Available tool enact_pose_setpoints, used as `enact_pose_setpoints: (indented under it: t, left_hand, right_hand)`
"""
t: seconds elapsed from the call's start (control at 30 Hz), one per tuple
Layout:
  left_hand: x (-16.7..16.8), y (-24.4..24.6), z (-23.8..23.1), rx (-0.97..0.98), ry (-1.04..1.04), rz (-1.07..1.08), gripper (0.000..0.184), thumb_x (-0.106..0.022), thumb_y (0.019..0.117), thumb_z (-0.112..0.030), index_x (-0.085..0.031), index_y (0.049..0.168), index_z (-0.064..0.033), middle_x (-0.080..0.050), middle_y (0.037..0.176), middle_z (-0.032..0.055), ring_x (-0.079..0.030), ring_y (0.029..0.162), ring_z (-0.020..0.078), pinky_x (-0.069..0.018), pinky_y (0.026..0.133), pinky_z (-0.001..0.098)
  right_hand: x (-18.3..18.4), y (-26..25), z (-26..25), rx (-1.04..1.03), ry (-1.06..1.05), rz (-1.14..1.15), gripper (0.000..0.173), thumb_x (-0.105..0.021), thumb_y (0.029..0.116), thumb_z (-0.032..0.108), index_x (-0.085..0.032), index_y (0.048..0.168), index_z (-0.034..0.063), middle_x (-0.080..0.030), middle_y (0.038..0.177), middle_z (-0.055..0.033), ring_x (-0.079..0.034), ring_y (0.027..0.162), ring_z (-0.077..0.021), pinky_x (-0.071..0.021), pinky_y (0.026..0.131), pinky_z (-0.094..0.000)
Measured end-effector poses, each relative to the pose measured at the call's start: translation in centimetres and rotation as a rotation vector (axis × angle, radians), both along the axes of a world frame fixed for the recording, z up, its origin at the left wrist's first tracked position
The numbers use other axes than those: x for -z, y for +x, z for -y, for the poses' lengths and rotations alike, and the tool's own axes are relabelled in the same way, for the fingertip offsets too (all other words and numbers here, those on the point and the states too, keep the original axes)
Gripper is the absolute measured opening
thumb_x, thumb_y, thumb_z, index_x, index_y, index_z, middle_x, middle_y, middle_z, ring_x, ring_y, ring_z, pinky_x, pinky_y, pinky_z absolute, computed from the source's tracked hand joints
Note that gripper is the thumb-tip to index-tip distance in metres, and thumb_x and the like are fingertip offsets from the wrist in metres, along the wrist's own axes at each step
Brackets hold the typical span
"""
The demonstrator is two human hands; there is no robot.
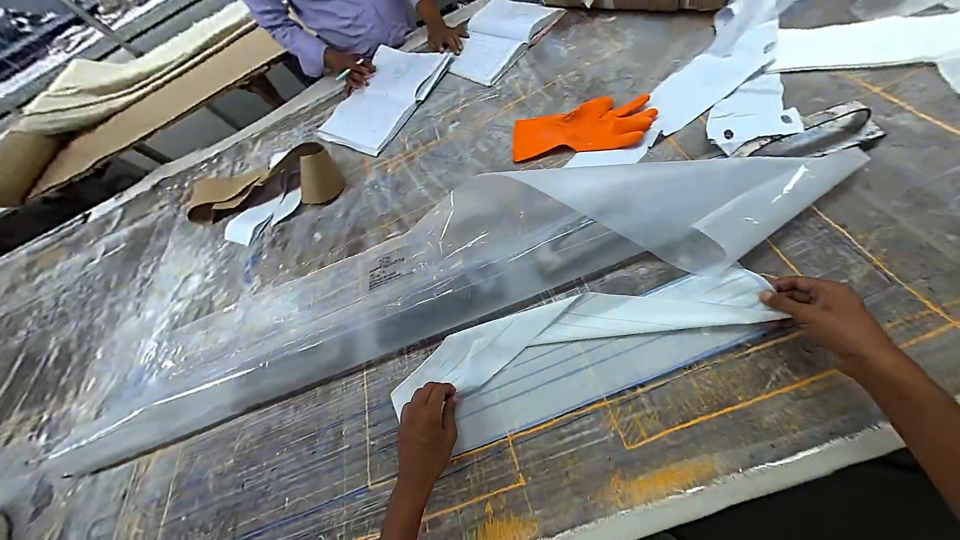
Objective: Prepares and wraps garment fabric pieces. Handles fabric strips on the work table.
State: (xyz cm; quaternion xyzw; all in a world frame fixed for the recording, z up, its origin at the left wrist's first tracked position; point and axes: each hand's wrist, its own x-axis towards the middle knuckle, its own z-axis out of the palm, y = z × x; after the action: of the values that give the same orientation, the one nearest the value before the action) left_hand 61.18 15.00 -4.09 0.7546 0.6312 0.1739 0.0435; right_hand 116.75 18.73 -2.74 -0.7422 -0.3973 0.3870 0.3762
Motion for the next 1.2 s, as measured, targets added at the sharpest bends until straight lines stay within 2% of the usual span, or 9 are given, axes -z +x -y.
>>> enact_pose_setpoints:
  t: [0.13, 0.27, 0.33, 0.4, 0.5, 0.63, 0.83, 1.03, 1.2]
  left_hand:
    - [-2.2, -3.4, 3.5, -0.028, 0.144, 0.145, 0.021, -0.059, 0.0957, -0.017, -0.074, 0.094, -0.0012, -0.071, 0.094, 0.0145, -0.069, 0.091, 0.0317, -0.0560, 0.085, 0.0494]
    - [-0.4, -6.9, 7.4, -0.011, 0.011, 0.271, 0.042, -0.063, 0.0932, -0.050, -0.078, 0.099, -0.0109, -0.070, 0.102, 0.0089, -0.066, 0.099, 0.0240, -0.0541, 0.087, 0.0436]
    - [0.0, -7.1, 8.2, -0.122, 0.015, 0.341, 0.048, -0.065, 0.0917, -0.052, -0.075, 0.101, -0.0054, -0.070, 0.101, 0.0109, -0.066, 0.093, 0.0215, -0.0559, 0.078, 0.0376]
    - [-0.4, -6.5, 8.2, -0.396, 0.046, 0.371, 0.047, -0.064, 0.0942, -0.042, -0.069, 0.104, 0.0036, -0.068, 0.099, 0.0179, -0.066, 0.086, 0.0282, -0.0552, 0.070, 0.0429]
    - [-0.3, -6.6, 7.4, -0.691, -0.030, 0.393, 0.059, -0.065, 0.0973, -0.045, -0.061, 0.121, 0.0086, -0.064, 0.111, 0.0250, -0.063, 0.096, 0.0384, -0.0508, 0.081, 0.0561]
    - [0.9, -6.6, 4.5, -0.649, -0.092, 0.287, 0.073, -0.067, 0.0900, -0.060, -0.065, 0.122, 0.0051, -0.066, 0.111, 0.0262, -0.064, 0.105, 0.0450, -0.0478, 0.090, 0.0661]
    - [1.4, -7.1, 2.0, -0.592, -0.071, 0.316, 0.031, -0.064, 0.1007, -0.026, -0.071, 0.108, 0.0036, -0.069, 0.102, 0.0272, -0.066, 0.097, 0.0462, -0.0474, 0.088, 0.0683]
    - [0.9, -6.7, 2.4, -0.690, -0.093, 0.431, 0.034, -0.061, 0.1027, -0.026, -0.068, 0.110, 0.0060, -0.068, 0.093, 0.0245, -0.064, 0.083, 0.0353, -0.0487, 0.080, 0.0562]
    - [1.2, -6.6, 2.5, -0.742, -0.116, 0.364, 0.038, -0.052, 0.1061, -0.029, -0.067, 0.114, 0.0049, -0.067, 0.089, 0.0176, -0.062, 0.079, 0.0227, -0.0496, 0.079, 0.0446]
  right_hand:
    - [-0.2, 0.3, 0.7, 0.062, -0.017, 0.067, 0.017, -0.062, 0.1011, 0.007, -0.061, 0.112, -0.0060, -0.064, 0.089, -0.0134, -0.060, 0.074, -0.0145, -0.0554, 0.074, -0.0377]
    - [0.0, 0.2, 0.8, 0.064, -0.035, 0.144, 0.017, -0.065, 0.0996, 0.008, -0.063, 0.109, -0.0067, -0.065, 0.091, -0.0167, -0.058, 0.078, -0.0185, -0.0502, 0.078, -0.0423]
    - [0.0, 0.3, 0.7, 0.064, -0.035, 0.173, 0.019, -0.064, 0.1002, 0.007, -0.064, 0.112, -0.0083, -0.066, 0.096, -0.0208, -0.060, 0.083, -0.0234, -0.0502, 0.081, -0.0480]
    - [-0.2, 0.3, 0.5, 0.074, -0.036, 0.184, 0.020, -0.063, 0.1009, 0.007, -0.064, 0.114, -0.0083, -0.066, 0.100, -0.0219, -0.060, 0.085, -0.0238, -0.0489, 0.083, -0.0482]
    - [0.0, 0.2, 0.1, 0.076, -0.027, 0.185, 0.024, -0.064, 0.1008, 0.010, -0.064, 0.116, -0.0081, -0.066, 0.103, -0.0230, -0.059, 0.090, -0.0245, -0.0476, 0.086, -0.0482]
    - [0.3, 0.5, -1.1, -0.002, 0.009, 0.235, 0.029, -0.070, 0.0982, 0.017, -0.066, 0.112, -0.0080, -0.068, 0.101, -0.0246, -0.064, 0.091, -0.0316, -0.0502, 0.086, -0.0554]
    - [0.5, -0.7, -2.5, -0.019, 0.085, 0.255, 0.024, -0.068, 0.0994, 0.014, -0.067, 0.112, -0.0061, -0.069, 0.097, -0.0235, -0.065, 0.085, -0.0325, -0.0525, 0.080, -0.0552]
    - [2.4, -0.3, -3.2, -0.018, 0.163, 0.365, 0.021, -0.072, 0.0965, 0.014, -0.069, 0.105, -0.0048, -0.069, 0.091, -0.0221, -0.067, 0.082, -0.0343, -0.0525, 0.079, -0.0580]
    - [2.0, -1.1, -2.4, 0.008, 0.300, 0.222, 0.020, -0.069, 0.0977, 0.010, -0.068, 0.113, -0.0040, -0.071, 0.101, -0.0185, -0.069, 0.086, -0.0262, -0.0574, 0.081, -0.0465]
